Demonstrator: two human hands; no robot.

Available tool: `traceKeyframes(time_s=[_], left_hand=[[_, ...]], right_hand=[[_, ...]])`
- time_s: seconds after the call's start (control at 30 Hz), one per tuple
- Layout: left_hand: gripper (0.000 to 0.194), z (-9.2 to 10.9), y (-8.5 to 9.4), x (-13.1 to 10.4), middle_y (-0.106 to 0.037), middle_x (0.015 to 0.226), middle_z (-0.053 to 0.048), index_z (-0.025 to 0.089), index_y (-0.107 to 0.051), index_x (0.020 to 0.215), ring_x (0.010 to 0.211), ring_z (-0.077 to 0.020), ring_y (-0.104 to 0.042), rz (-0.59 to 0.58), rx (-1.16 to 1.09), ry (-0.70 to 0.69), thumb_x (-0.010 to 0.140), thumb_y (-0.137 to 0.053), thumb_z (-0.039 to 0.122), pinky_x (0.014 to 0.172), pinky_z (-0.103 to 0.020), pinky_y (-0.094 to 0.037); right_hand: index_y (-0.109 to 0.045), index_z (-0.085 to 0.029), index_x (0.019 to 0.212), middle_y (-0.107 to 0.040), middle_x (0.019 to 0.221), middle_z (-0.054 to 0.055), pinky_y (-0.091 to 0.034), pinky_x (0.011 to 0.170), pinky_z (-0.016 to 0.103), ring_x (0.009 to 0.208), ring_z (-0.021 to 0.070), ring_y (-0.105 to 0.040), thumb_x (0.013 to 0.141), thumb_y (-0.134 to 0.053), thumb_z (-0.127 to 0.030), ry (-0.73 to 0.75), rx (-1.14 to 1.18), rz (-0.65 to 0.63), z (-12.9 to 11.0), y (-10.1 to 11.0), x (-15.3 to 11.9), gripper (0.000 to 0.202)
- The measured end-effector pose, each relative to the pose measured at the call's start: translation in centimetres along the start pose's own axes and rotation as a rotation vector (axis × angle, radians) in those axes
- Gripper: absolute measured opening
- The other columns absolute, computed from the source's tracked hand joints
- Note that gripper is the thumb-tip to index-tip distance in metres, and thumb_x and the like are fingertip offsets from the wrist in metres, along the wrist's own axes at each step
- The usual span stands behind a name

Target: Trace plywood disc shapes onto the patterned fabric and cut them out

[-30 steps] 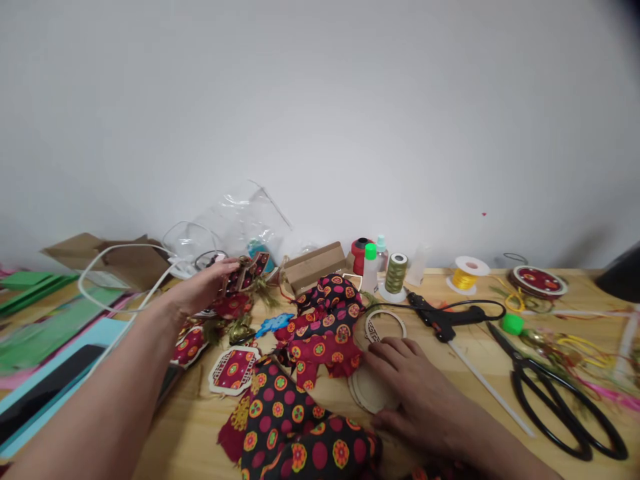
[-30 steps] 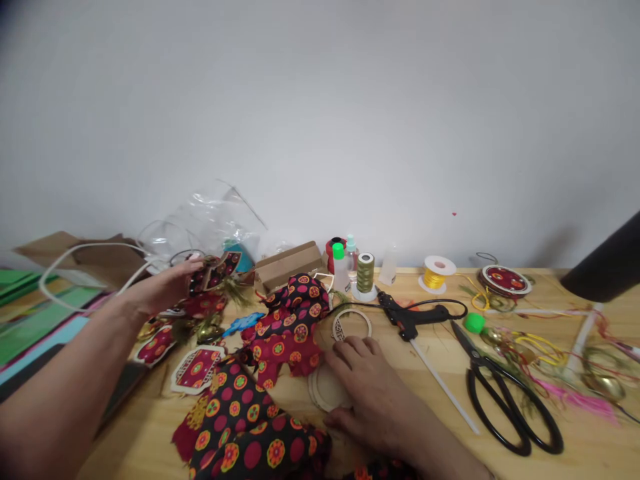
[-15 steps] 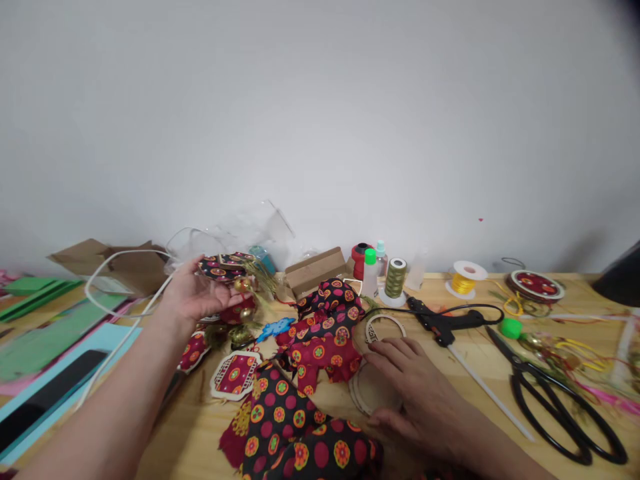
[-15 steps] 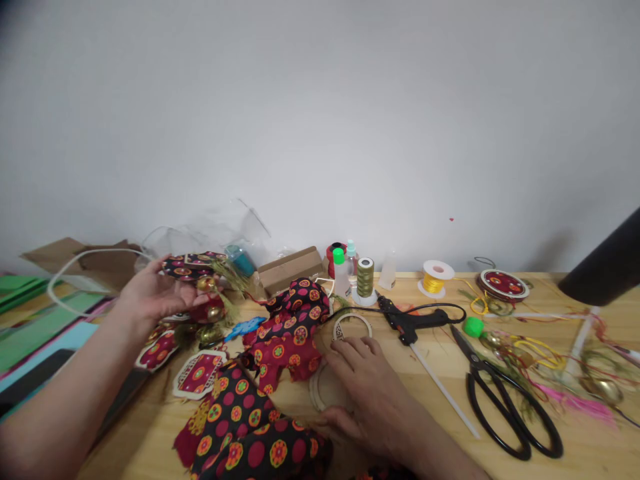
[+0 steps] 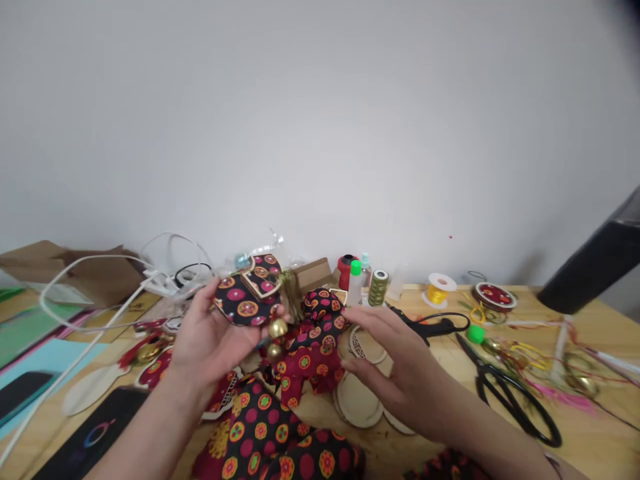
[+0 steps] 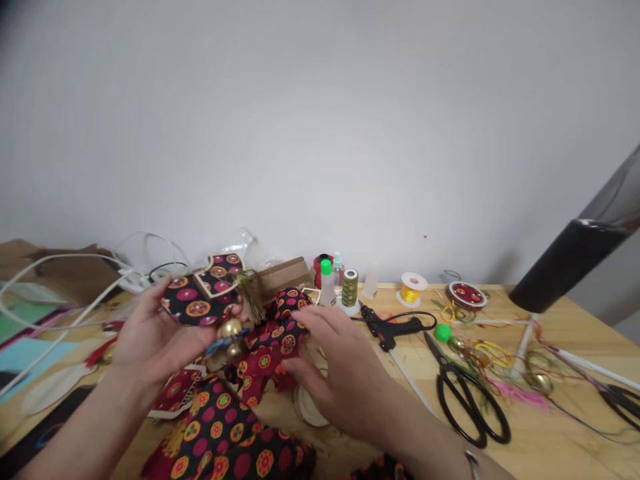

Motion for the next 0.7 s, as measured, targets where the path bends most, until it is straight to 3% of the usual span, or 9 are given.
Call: traceKeyframes(time_s=[0.13, 0.27, 0.37, 0.53, 0.63, 0.7], left_hand=[[0.047, -3.2, -2.7, -1.1, -0.075, 0.102, -0.004, 0.025, -0.068, 0.103, 0.108, -0.0339, -0.062, -0.067, -0.048, 0.102, 0.082, -0.043, 0.059, 0.085, -0.054, -0.052], [0.036, -5.5, -4.7, -2.1, -0.077, 0.088, -0.005, 0.022, -0.074, 0.089, 0.103, -0.0306, -0.066, -0.153, -0.198, 0.23, 0.083, -0.048, 0.047, 0.09, -0.047, -0.053], [0.034, -6.3, -5.2, -2.5, -0.078, 0.082, -0.004, 0.021, -0.075, 0.085, 0.093, -0.0268, -0.07, -0.213, -0.275, 0.274, 0.085, -0.049, 0.042, 0.087, -0.04, -0.055], [0.029, -6.8, -4.8, -2.7, -0.078, 0.083, -0.003, 0.021, -0.073, 0.091, 0.079, -0.0196, -0.072, -0.254, -0.347, 0.259, 0.089, -0.048, 0.035, 0.075, -0.03, -0.057], [0.029, -7.2, -4.6, -2.7, -0.077, 0.083, -0.006, 0.019, -0.072, 0.096, 0.076, -0.0227, -0.072, -0.234, -0.302, 0.298, 0.089, -0.047, 0.034, 0.07, -0.035, -0.058], [0.037, -7.3, -4.8, -2.8, -0.077, 0.086, -0.01, 0.018, -0.07, 0.105, 0.078, -0.0273, -0.072, -0.264, -0.261, 0.341, 0.089, -0.046, 0.043, 0.065, -0.039, -0.058]], right_hand=[[-0.029, -0.019, 0.144, -0.038, 0.147, 0.012, -0.027, 0.114, 0.043, 0.137, 0.0257, -0.032, 0.079, -0.069, -0.045, 0.025, 0.105, 0.005, -1.1, -0.1, 3.6, 0.081], [-0.013, -0.019, 0.15, -0.025, 0.153, 0.014, -0.026, 0.114, 0.049, 0.139, 0.0314, -0.026, 0.066, -0.074, -0.058, -0.068, 0.213, -0.106, -0.4, -2.0, 5.4, 0.111], [-0.015, -0.019, 0.15, -0.028, 0.151, 0.014, -0.027, 0.114, 0.047, 0.139, 0.0303, -0.027, 0.066, -0.075, -0.053, -0.066, 0.221, -0.14, -0.2, -2.7, 5.5, 0.109], [-0.027, -0.021, 0.146, -0.033, 0.147, 0.014, -0.026, 0.113, 0.049, 0.136, 0.0299, -0.03, 0.066, -0.074, -0.054, -0.084, 0.238, -0.091, 0.2, -1.9, 5.3, 0.098], [-0.032, -0.02, 0.143, -0.036, 0.146, 0.014, -0.027, 0.112, 0.049, 0.134, 0.0312, -0.033, 0.066, -0.077, -0.048, -0.151, 0.315, -0.035, 1.1, -1.2, 5.5, 0.094], [-0.036, -0.021, 0.141, -0.042, 0.142, 0.014, -0.041, 0.102, 0.046, 0.126, 0.031, -0.043, 0.066, -0.076, -0.045, -0.252, 0.466, -0.028, 2.1, -1.3, 5.6, 0.088]])
Point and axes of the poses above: each hand's wrist, its own x-axis towards the middle knuckle, its own y-axis out of the back of the hand, z = x × y, the point moved 7 cm from there along x, towards the middle knuckle
